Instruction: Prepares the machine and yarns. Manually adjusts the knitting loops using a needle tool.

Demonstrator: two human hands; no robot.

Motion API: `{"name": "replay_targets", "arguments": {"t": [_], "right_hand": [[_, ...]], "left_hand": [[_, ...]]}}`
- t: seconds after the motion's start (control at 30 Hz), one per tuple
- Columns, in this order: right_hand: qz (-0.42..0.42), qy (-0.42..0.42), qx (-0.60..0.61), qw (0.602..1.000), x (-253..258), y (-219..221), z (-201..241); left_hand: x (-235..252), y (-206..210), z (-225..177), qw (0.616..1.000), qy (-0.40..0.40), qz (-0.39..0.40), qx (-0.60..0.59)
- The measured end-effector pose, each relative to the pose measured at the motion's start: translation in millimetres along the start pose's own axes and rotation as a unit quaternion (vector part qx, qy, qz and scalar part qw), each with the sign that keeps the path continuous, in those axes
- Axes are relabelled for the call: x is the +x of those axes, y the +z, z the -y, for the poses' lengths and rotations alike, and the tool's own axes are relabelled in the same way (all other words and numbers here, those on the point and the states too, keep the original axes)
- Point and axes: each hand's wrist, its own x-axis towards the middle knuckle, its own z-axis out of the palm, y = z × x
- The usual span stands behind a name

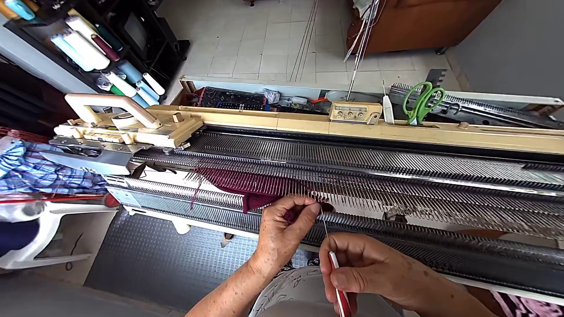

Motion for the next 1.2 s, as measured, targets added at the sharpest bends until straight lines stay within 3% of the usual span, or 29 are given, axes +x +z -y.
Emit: {"name": "replay_targets", "arguments": {"t": [0.57,0.97,1.2], "right_hand": [[-0.008,-0.004,0.034,0.999,-9.8,6.7,-0.5],[-0.049,0.020,0.061,0.997,21.0,-13.7,-10.4],[-0.005,-0.011,0.038,0.999,-12.1,8.1,2.7]], "left_hand": [[0.2,-0.1,3.1,1.000,0.004,0.002,-0.015],[2.3,-1.4,-0.3,0.999,-0.029,0.011,-0.014],[1.4,0.7,2.1,1.000,-0.022,-0.004,-0.011]]}}
